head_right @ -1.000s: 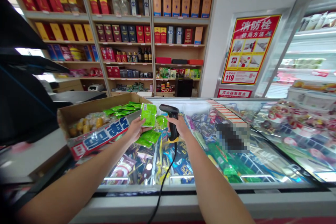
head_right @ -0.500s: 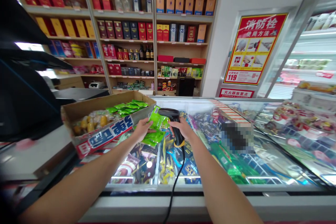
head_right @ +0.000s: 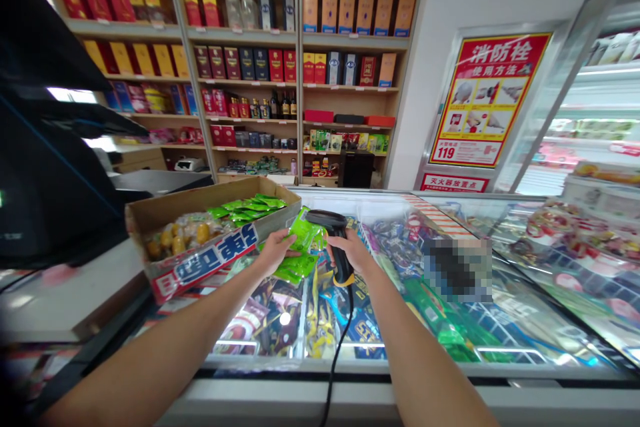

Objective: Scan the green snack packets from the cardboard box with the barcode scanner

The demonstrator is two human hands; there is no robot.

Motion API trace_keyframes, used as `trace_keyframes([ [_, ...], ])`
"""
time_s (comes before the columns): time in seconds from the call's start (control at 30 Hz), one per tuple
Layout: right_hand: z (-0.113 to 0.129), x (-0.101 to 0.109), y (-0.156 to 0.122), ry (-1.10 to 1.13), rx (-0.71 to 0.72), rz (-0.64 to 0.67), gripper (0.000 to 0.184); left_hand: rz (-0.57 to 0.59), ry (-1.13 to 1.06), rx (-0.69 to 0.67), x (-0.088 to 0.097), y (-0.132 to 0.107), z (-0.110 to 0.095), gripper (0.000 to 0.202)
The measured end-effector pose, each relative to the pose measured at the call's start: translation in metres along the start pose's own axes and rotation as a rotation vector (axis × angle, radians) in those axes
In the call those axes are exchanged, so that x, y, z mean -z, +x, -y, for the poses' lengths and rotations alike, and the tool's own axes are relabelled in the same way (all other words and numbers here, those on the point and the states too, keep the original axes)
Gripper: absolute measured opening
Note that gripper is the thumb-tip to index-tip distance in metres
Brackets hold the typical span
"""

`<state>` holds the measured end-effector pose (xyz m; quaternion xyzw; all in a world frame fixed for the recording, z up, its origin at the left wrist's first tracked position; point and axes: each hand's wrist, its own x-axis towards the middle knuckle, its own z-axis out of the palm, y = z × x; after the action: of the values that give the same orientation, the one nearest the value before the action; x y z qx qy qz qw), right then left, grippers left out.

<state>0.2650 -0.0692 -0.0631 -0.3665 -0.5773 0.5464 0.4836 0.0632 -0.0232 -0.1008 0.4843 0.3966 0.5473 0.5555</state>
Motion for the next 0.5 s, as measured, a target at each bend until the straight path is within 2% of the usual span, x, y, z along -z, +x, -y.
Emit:
trace_keyframes([
  [0.13,0.001,-0.009,0.005,0.026,0.001,-0.053,0.029,-0.026,-0.077,-0.019,-0.005,0.0,-0.01,0.009],
  [0.27,0.019,-0.027,0.024,0.021,-0.008,-0.056,0.024,-0.152,-0.187,-0.107,-0.006,0.011,-0.041,0.003],
  [0.4,0.044,-0.05,0.053,-0.02,0.01,-0.041,0.015,-0.286,-0.266,-0.13,0.006,0.037,-0.081,0.015],
  [0.5,0.054,-0.064,0.072,0.011,-0.001,-0.067,0.013,-0.319,-0.204,-0.102,0.022,0.061,-0.101,0.02],
])
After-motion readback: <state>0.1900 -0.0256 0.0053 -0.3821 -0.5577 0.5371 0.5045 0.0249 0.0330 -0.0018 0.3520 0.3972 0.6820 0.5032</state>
